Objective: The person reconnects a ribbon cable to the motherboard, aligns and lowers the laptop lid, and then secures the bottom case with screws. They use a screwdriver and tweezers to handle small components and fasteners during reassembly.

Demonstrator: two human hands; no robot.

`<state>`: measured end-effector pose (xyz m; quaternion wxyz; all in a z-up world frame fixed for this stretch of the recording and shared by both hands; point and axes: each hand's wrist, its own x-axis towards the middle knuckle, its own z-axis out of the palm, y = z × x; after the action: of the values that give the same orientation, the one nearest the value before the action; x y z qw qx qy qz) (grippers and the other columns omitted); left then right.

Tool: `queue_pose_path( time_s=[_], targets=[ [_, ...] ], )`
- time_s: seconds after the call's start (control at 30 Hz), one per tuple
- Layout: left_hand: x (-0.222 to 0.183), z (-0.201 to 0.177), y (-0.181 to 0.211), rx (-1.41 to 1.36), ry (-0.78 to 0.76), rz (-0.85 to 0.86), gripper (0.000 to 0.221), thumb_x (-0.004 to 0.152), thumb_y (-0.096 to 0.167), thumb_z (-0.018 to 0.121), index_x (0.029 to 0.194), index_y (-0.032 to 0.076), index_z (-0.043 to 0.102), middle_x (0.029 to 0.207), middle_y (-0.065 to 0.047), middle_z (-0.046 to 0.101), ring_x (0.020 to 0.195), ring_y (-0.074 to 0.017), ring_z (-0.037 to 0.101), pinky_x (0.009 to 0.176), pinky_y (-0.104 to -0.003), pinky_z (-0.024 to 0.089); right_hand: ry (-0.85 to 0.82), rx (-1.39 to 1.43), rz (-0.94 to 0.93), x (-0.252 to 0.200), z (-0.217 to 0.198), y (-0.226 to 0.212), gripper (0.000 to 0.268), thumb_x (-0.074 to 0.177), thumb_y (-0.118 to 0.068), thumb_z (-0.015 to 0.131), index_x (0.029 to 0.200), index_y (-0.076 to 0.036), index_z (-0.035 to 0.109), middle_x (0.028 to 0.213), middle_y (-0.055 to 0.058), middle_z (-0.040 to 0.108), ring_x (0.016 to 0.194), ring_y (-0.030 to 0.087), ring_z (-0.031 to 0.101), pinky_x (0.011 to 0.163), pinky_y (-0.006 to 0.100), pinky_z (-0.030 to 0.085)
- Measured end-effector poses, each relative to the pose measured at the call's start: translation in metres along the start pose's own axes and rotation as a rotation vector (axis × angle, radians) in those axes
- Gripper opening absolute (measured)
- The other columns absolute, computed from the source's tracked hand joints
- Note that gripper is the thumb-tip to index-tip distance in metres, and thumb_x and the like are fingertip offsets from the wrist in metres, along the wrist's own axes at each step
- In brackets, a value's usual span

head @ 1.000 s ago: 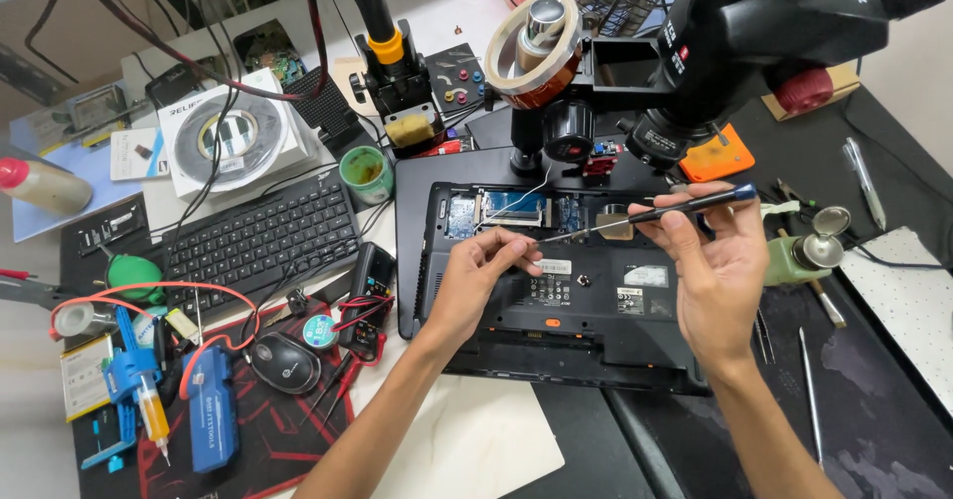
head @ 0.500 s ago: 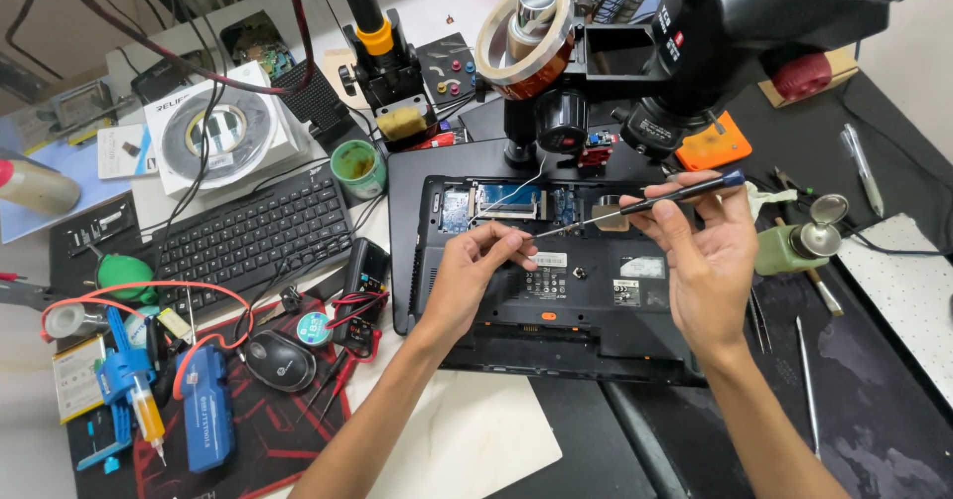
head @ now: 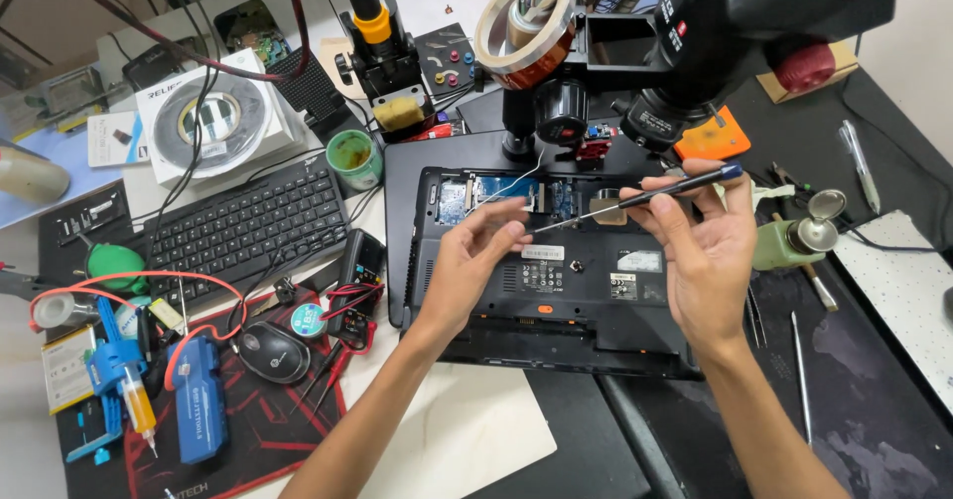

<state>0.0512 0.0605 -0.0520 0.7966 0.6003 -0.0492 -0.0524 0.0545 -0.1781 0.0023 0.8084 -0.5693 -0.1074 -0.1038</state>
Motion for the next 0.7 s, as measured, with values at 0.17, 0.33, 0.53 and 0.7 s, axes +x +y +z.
queue_pose_path(
  time_s=[0.17,0.33,0.53,0.7],
  targets=[
    [-0.016,-0.007,0.04,0.152,0.114,0.17,0.042,0.104,0.023,0.059,0.139,0.0,0.059,0.132,-0.009,0.066,0.108,-0.0134,0.068,0.098,-0.028,0.053,0.002,0.061,-0.041,-0.001,-0.01,-0.005,0.038,0.109,0.007,0.057,0.142,-0.004,0.042,0.126,0.016,0.063,0.115,0.029,0.071,0.105,0.043,0.06],
    [-0.065,-0.029,0.04,0.363,0.256,0.127,0.032,0.104,0.02,0.06,0.127,0.001,0.068,0.113,-0.007,0.072,0.096,-0.0116,0.069,0.088,-0.027,0.056,0.018,0.051,-0.064,-0.004,-0.009,-0.013,0.054,0.112,0.008,0.057,0.152,-0.012,0.027,0.126,0.019,0.063,0.111,0.028,0.071,0.104,0.042,0.06],
    [-0.123,-0.048,0.026,0.819,0.433,0.1,0.021,0.096,0.013,0.067,0.113,0.002,0.072,0.087,-0.008,0.069,0.066,-0.0133,0.06,0.061,-0.03,0.049,-0.05,0.01,-0.154,-0.012,0.004,-0.012,0.063,0.117,0.009,0.058,0.153,-0.02,0.016,0.123,0.019,0.06,0.108,0.027,0.069,0.102,0.041,0.062],
    [-0.144,-0.062,0.012,0.911,0.48,0.003,0.024,0.093,0.013,0.068,0.114,0.001,0.069,0.08,-0.01,0.065,0.054,-0.0164,0.056,0.052,-0.033,0.046,-0.053,0.018,-0.032,-0.032,0.041,-0.018,0.062,0.111,0.007,0.054,0.152,-0.019,0.016,0.118,0.02,0.064,0.1,0.026,0.072,0.097,0.041,0.064]
  ],
)
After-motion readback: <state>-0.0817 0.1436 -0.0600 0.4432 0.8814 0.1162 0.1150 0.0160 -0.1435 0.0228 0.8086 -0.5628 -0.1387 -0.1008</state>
